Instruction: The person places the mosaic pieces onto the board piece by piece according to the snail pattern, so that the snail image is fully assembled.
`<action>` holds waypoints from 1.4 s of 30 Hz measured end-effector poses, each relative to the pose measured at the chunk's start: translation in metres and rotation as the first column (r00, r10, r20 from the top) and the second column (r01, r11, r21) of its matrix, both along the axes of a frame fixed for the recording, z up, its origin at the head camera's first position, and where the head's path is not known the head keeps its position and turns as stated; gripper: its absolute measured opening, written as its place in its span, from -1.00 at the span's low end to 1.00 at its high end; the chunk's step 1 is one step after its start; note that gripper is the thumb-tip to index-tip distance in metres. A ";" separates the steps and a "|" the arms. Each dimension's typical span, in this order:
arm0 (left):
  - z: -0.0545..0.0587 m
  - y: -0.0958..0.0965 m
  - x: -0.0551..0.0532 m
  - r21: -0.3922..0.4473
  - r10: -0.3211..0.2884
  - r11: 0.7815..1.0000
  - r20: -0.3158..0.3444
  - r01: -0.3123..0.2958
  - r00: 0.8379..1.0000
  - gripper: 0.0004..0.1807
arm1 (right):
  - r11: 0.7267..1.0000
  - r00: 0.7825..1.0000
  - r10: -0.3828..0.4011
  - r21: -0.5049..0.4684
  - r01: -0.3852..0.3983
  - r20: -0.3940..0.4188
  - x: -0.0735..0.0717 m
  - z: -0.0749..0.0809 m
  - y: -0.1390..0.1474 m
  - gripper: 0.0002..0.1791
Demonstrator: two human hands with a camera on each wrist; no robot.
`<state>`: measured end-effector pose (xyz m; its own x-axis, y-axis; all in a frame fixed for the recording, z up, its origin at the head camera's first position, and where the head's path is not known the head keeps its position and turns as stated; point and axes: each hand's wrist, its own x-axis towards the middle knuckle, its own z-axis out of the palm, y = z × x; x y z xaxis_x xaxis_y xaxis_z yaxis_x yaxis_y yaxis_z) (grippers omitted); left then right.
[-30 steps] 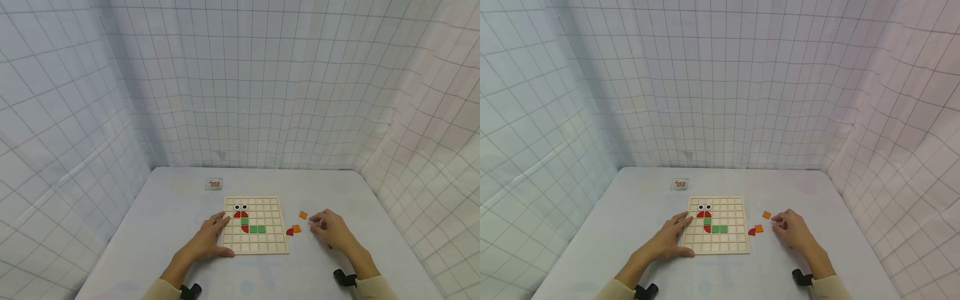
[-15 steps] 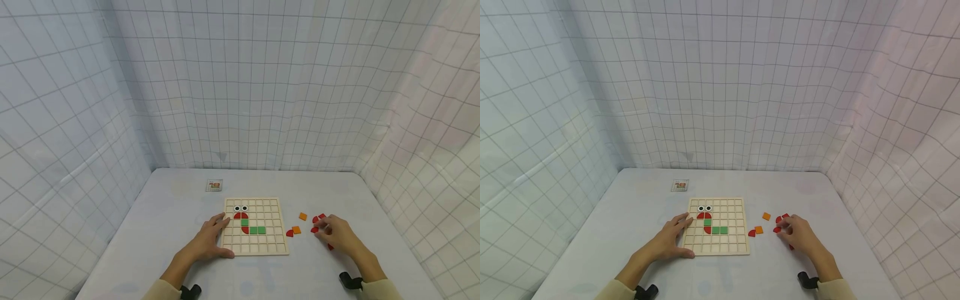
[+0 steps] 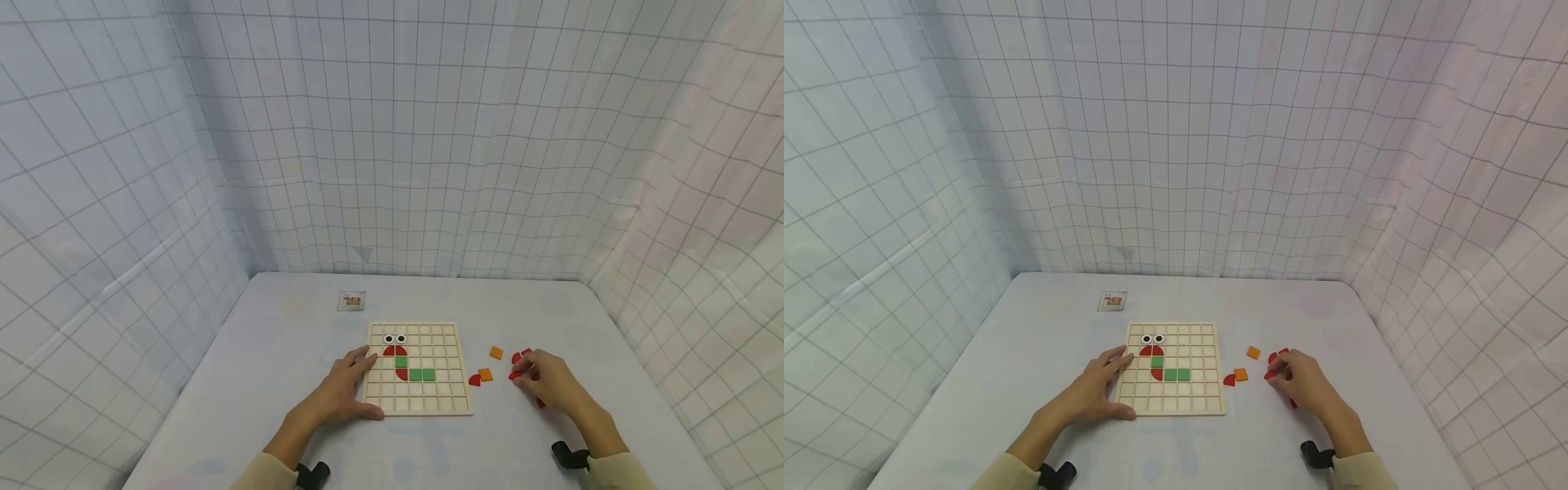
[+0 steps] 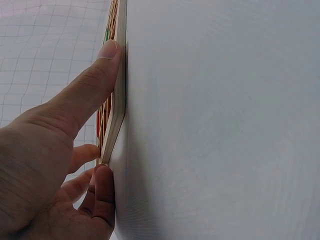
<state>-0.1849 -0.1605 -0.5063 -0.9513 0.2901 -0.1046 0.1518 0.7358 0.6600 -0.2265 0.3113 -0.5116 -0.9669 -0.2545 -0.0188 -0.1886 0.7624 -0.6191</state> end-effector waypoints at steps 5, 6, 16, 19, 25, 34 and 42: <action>0.000 0.000 -0.002 0.002 -0.006 1.000 -0.005 0.006 1.000 0.36 | 1.000 1.000 -0.007 -0.018 0.006 -0.012 0.000 0.002 -0.001 -0.77; 0.000 0.000 -0.002 0.001 -0.007 1.000 -0.007 0.007 1.000 0.36 | 1.000 1.000 -0.008 -0.019 0.007 -0.016 0.000 0.002 -0.001 -0.77; 0.001 0.001 -0.002 -0.010 -0.002 1.000 -0.011 0.002 1.000 0.35 | 1.000 0.998 0.026 -0.008 -0.026 -0.053 -0.003 0.003 0.000 -0.75; 0.004 0.001 -0.002 -0.010 0.000 1.000 -0.011 0.000 1.000 0.35 | 0.999 0.997 0.039 -0.014 -0.040 -0.065 -0.004 0.002 0.001 -0.74; 0.005 0.002 -0.002 -0.008 0.000 1.000 -0.006 0.000 1.000 0.35 | 0.998 0.995 0.051 -0.023 -0.053 -0.083 -0.004 0.001 0.002 -0.75; 0.002 0.001 0.000 -0.013 0.000 1.000 -0.001 0.000 1.000 0.36 | 0.998 0.996 0.059 -0.028 -0.061 -0.074 -0.002 0.000 0.000 -0.81; -0.002 0.001 -0.001 -0.018 -0.001 1.000 -0.009 0.001 1.000 0.35 | 0.998 0.992 0.066 0.003 -0.066 -0.106 0.000 -0.001 -0.001 -0.80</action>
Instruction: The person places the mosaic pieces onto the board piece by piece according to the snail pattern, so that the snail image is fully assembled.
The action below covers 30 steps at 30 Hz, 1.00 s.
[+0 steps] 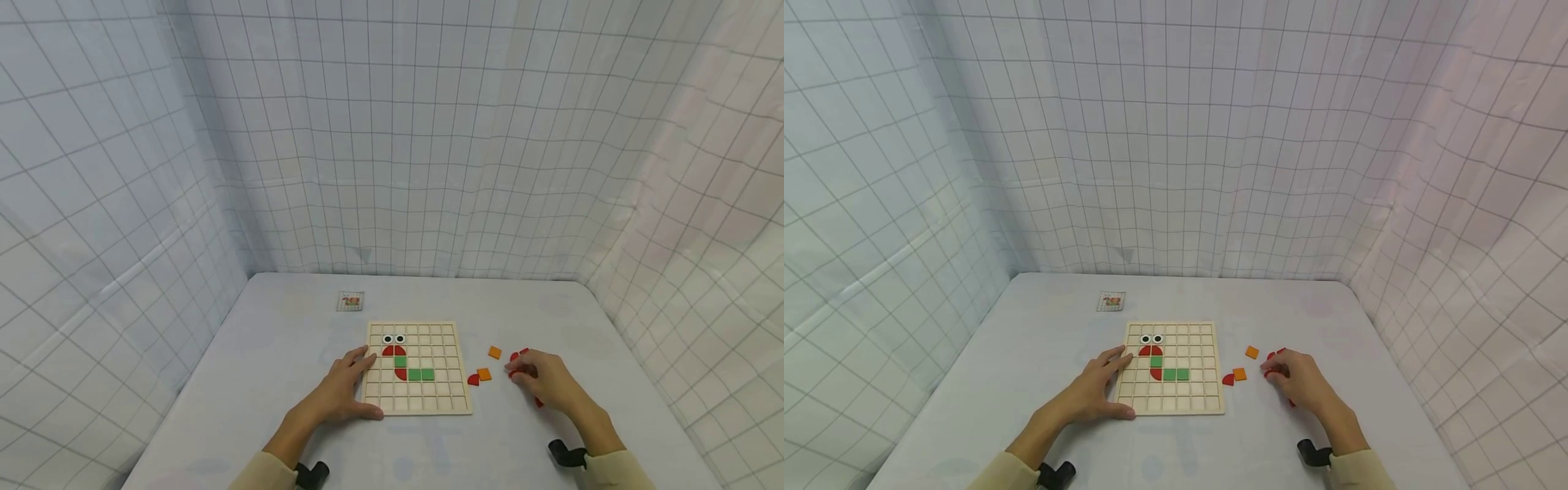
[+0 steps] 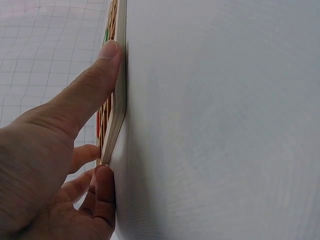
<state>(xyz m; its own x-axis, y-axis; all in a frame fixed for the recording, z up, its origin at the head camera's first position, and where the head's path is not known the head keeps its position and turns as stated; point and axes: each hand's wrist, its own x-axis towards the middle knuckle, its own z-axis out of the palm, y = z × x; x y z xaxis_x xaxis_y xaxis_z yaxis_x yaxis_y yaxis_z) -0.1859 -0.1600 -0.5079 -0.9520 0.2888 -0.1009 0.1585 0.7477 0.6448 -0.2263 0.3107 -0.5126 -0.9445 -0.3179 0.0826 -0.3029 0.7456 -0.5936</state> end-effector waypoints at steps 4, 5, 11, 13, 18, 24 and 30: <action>0.000 0.000 0.001 0.001 0.000 1.000 0.004 0.000 1.000 0.35 | 1.000 1.000 -0.007 0.018 0.008 -0.028 0.002 0.001 -0.002 -0.81; 0.000 0.000 0.001 0.002 0.000 1.000 0.005 0.000 1.000 0.35 | 1.000 0.999 -0.014 0.018 0.014 -0.035 0.002 0.001 -0.003 -0.82; 0.004 0.001 0.000 0.000 -0.002 1.000 0.005 0.002 1.000 0.35 | 1.000 0.998 -0.019 0.001 0.019 -0.062 0.003 0.003 -0.013 -0.85; 0.005 0.001 0.001 0.003 0.001 1.000 0.011 -0.001 1.000 0.35 | 1.000 0.998 -0.017 -0.005 0.016 -0.061 0.003 0.005 -0.017 -0.86; 0.006 0.001 0.001 0.010 0.000 1.000 0.010 0.000 1.000 0.35 | 1.000 0.998 -0.022 -0.024 0.021 -0.058 0.003 0.008 -0.025 -0.85; 0.005 0.001 0.002 0.006 -0.004 1.000 0.011 0.004 1.000 0.35 | 0.999 0.997 -0.023 -0.031 0.021 -0.070 0.000 0.009 -0.035 -0.84; 0.005 0.000 0.001 0.005 -0.002 1.000 0.012 0.002 1.000 0.35 | 0.998 0.996 -0.012 -0.058 0.006 -0.090 -0.004 0.010 -0.046 -0.85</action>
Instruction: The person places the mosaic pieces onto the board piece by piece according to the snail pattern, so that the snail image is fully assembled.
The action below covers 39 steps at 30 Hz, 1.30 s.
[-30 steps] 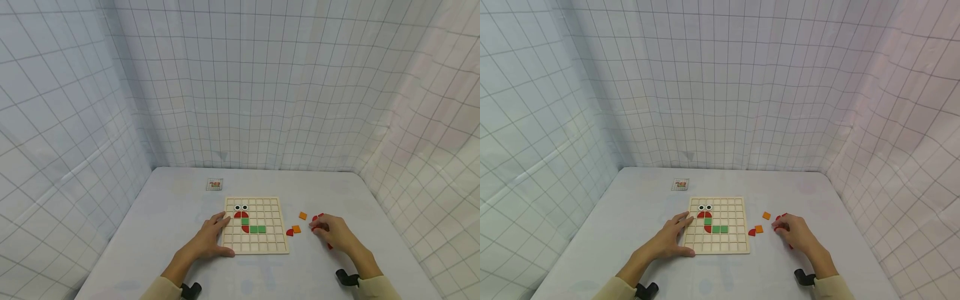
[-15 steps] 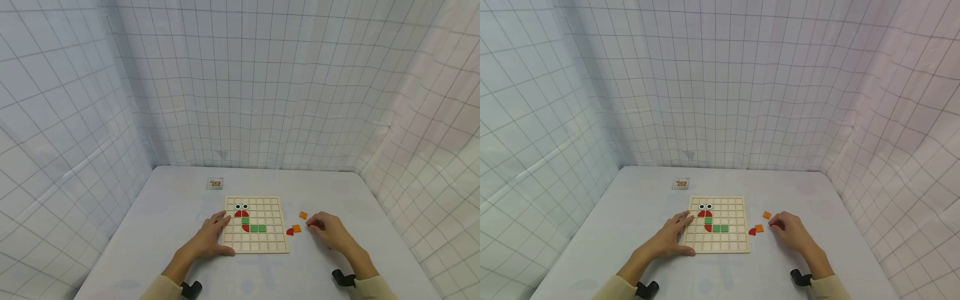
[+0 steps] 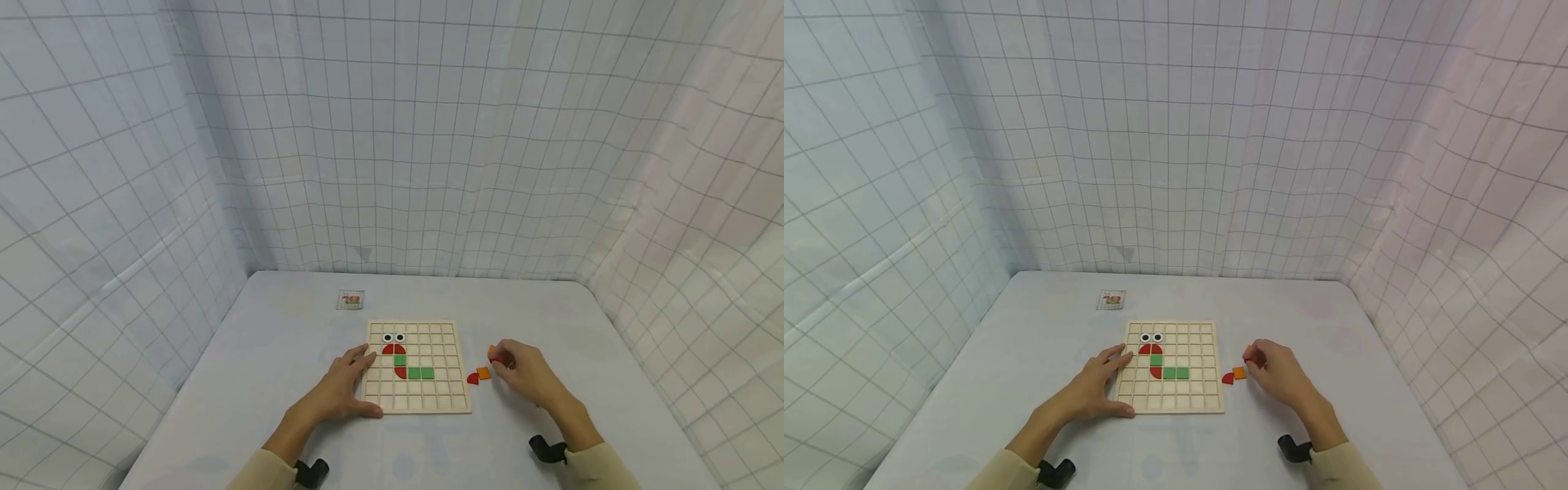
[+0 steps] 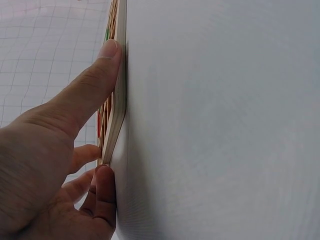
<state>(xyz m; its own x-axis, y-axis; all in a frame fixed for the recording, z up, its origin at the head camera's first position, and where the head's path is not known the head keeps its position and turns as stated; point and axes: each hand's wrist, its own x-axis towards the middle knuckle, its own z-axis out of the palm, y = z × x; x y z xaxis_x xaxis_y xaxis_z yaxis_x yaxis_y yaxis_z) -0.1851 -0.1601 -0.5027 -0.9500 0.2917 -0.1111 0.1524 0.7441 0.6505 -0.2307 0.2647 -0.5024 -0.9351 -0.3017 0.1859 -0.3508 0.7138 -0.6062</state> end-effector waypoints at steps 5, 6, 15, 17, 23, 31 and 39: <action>-0.003 -0.002 -0.002 -0.006 -0.002 1.000 -0.009 0.002 1.000 0.35 | 0.999 0.998 0.046 0.001 -0.046 -0.053 -0.003 0.001 -0.008 -0.78; -0.004 -0.002 -0.002 -0.006 -0.002 1.000 -0.012 0.002 1.000 0.36 | 0.999 0.997 0.054 0.007 -0.054 -0.058 -0.003 0.001 -0.010 -0.78; -0.002 -0.001 0.000 -0.009 0.010 1.000 0.002 -0.010 1.000 0.36 | 0.992 0.993 0.115 -0.038 -0.116 -0.029 -0.005 0.007 -0.027 -0.81; -0.002 -0.001 0.000 -0.010 0.009 1.000 0.003 -0.009 1.000 0.36 | 0.990 0.991 0.132 -0.048 -0.134 -0.033 -0.006 0.006 -0.031 -0.82; -0.002 -0.001 -0.001 -0.014 0.016 1.000 0.004 -0.016 1.000 0.36 | 0.981 0.983 0.182 -0.064 -0.185 -0.037 -0.009 0.003 -0.045 -0.85; -0.002 0.000 -0.001 -0.016 0.016 1.000 0.008 -0.016 1.000 0.36 | 0.976 0.978 0.208 -0.075 -0.206 0.020 -0.009 -0.001 -0.063 -0.84; 0.000 0.000 0.000 -0.004 -0.002 1.000 0.007 0.002 1.000 0.35 | 0.978 0.978 0.203 -0.057 -0.200 0.053 -0.008 -0.004 -0.073 -0.89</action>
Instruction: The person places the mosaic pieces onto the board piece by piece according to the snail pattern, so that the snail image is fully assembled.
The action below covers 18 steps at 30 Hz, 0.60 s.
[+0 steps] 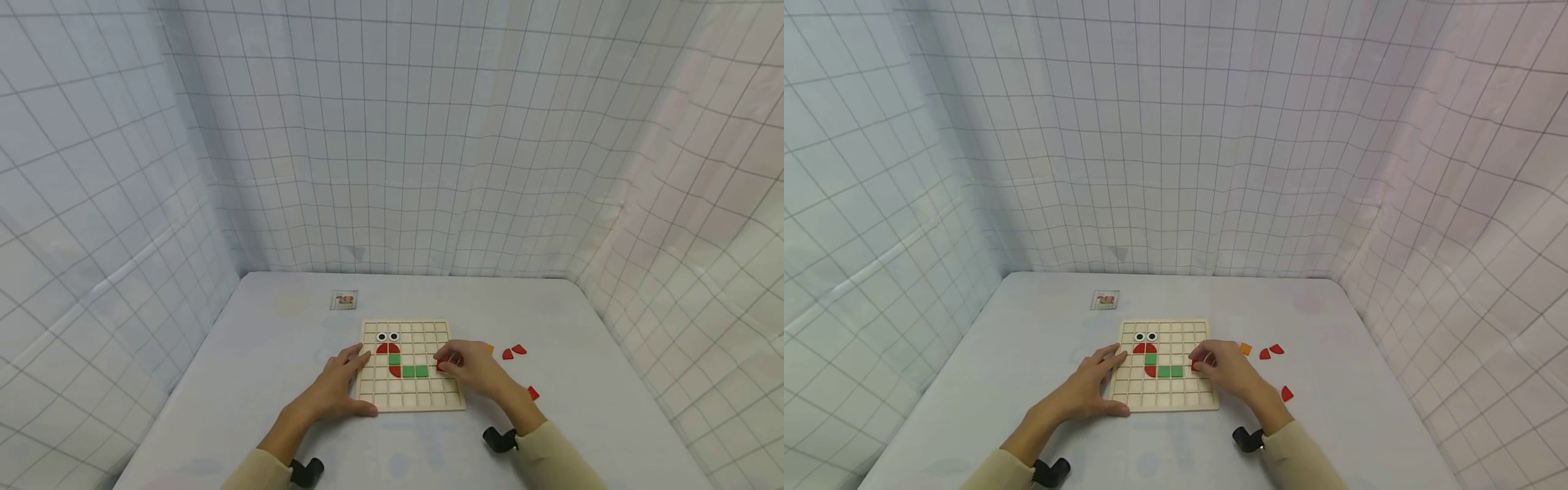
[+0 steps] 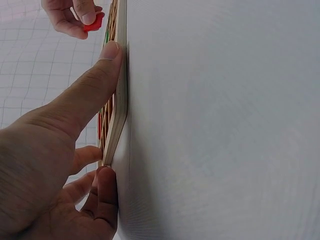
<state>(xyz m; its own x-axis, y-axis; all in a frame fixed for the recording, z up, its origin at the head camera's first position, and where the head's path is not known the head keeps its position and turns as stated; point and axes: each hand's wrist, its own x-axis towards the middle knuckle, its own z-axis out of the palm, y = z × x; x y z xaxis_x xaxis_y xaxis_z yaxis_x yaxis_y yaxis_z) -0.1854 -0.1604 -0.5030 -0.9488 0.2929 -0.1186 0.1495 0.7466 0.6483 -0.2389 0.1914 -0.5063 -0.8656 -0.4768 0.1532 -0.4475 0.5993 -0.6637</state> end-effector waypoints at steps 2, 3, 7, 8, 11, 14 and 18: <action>0.000 0.000 -0.001 0.003 -0.003 1.000 0.001 0.003 1.000 0.35 | 1.000 1.000 0.007 0.000 -0.007 -0.001 -0.001 -0.002 -0.002 -0.89; 0.000 -0.001 -0.001 0.001 -0.004 1.000 -0.002 0.004 1.000 0.35 | 1.000 1.000 0.014 -0.002 -0.014 -0.004 -0.001 -0.004 -0.003 -0.89; -0.001 0.000 -0.002 -0.006 0.004 1.000 -0.001 -0.004 1.000 0.35 | 1.000 1.000 0.023 -0.002 -0.023 -0.017 -0.001 -0.009 -0.007 -0.88; -0.001 0.000 -0.002 -0.006 0.006 1.000 -0.002 -0.006 1.000 0.35 | 1.000 0.999 0.024 0.000 -0.024 -0.024 -0.001 -0.010 -0.008 -0.88; -0.002 0.000 -0.001 -0.004 0.014 1.000 0.001 -0.014 1.000 0.35 | 1.000 1.000 0.015 0.013 -0.015 -0.026 -0.001 -0.011 -0.010 -0.87; -0.001 0.001 -0.001 -0.010 0.015 1.000 0.001 -0.015 1.000 0.35 | 1.000 1.000 0.008 0.023 -0.008 -0.021 -0.002 -0.011 -0.012 -0.87; 0.001 0.001 -0.001 -0.018 0.006 1.000 -0.003 -0.006 1.000 0.35 | 1.000 1.000 -0.009 0.025 0.008 0.004 -0.003 -0.011 -0.015 -0.89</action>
